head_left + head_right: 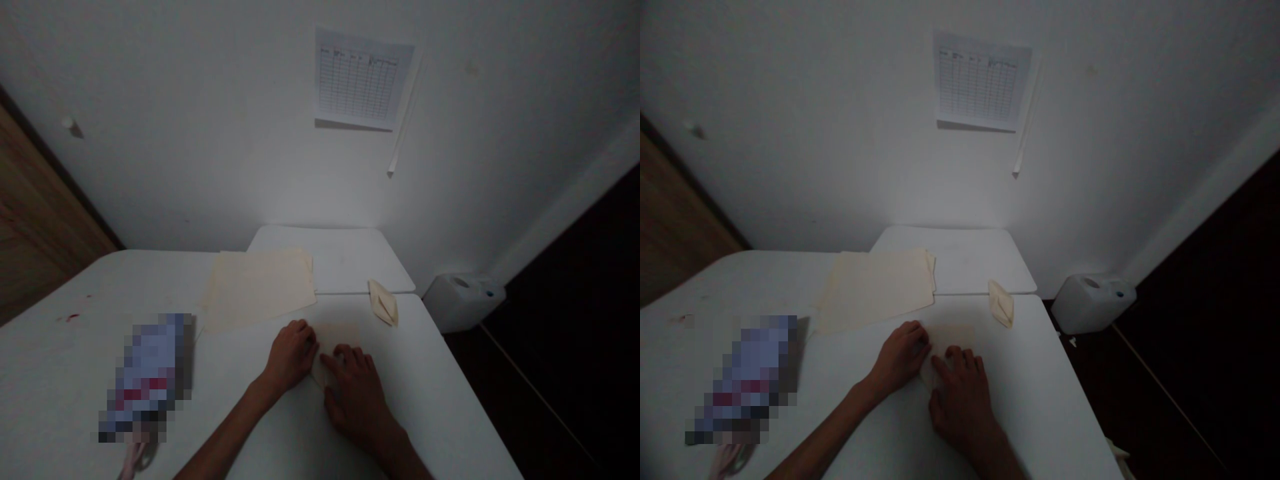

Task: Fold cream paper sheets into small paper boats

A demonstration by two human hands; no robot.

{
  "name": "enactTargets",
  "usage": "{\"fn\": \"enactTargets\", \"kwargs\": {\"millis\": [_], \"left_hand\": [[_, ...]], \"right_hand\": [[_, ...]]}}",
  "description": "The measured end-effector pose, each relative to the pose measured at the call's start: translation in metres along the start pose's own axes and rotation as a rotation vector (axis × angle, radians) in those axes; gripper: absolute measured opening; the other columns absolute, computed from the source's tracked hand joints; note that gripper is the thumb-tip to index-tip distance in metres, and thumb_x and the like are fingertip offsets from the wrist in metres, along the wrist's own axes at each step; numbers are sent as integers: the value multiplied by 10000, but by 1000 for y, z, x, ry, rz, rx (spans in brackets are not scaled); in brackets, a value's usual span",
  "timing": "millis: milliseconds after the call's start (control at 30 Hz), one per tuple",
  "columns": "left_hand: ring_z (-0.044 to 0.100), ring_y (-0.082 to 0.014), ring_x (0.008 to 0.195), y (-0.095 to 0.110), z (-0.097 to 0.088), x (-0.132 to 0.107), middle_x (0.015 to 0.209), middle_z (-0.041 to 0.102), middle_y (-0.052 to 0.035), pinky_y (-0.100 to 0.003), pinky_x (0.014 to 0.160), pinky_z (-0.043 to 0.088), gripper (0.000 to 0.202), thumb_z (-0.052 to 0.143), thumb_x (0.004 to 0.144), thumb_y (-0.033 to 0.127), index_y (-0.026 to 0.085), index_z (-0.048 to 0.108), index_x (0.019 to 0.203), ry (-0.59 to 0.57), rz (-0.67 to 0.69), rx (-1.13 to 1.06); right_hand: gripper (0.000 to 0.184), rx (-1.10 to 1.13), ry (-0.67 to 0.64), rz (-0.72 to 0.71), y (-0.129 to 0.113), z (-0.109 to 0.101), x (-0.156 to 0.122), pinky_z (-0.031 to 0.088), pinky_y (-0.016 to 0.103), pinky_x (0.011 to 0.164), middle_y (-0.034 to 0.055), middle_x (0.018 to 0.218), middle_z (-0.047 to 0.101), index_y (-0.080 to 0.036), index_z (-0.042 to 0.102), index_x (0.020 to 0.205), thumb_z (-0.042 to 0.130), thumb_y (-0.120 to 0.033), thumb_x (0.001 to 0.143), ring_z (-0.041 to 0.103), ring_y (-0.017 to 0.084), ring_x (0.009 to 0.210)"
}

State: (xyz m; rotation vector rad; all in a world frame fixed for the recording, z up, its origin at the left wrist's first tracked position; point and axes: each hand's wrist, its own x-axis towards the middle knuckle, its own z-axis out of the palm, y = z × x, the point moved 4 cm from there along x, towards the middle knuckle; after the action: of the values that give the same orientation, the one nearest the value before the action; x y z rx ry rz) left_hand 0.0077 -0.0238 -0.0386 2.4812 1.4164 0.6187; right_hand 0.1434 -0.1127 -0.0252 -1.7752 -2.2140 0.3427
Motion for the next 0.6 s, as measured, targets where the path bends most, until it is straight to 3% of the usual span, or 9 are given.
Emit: {"fn": "enactTargets", "kwargs": {"millis": [267, 467, 600], "left_hand": [[532, -208, 880, -1, 3, -1, 900, 582, -56, -315, 780, 405, 15, 580, 821, 194, 186, 584, 810, 14, 4, 15], [529, -208, 886, -1, 3, -1, 893, 579, -54, -316, 780, 402, 18, 580, 824, 199, 188, 589, 814, 6, 8, 21], [523, -209, 888, -1, 3, -1, 900, 579, -57, -321, 783, 402, 33, 563, 835, 197, 187, 591, 822, 10, 14, 31]], "right_hand": [[509, -9, -11, -26, 1, -2, 2, 319, 427, 948, 69, 1228, 499, -307, 505, 1262, 586, -280, 760, 435, 287, 1092], [249, -40, 10, -57, 0, -9, 11, 348, 397, 912, 55, 1110, 552, -305, 600, 1126, 496, -336, 902, 486, 245, 1027], [221, -45, -33, -59, 5, -6, 21, 344, 381, 917, 43, 1086, 561, -308, 642, 1074, 579, -369, 871, 502, 228, 1020]]}}
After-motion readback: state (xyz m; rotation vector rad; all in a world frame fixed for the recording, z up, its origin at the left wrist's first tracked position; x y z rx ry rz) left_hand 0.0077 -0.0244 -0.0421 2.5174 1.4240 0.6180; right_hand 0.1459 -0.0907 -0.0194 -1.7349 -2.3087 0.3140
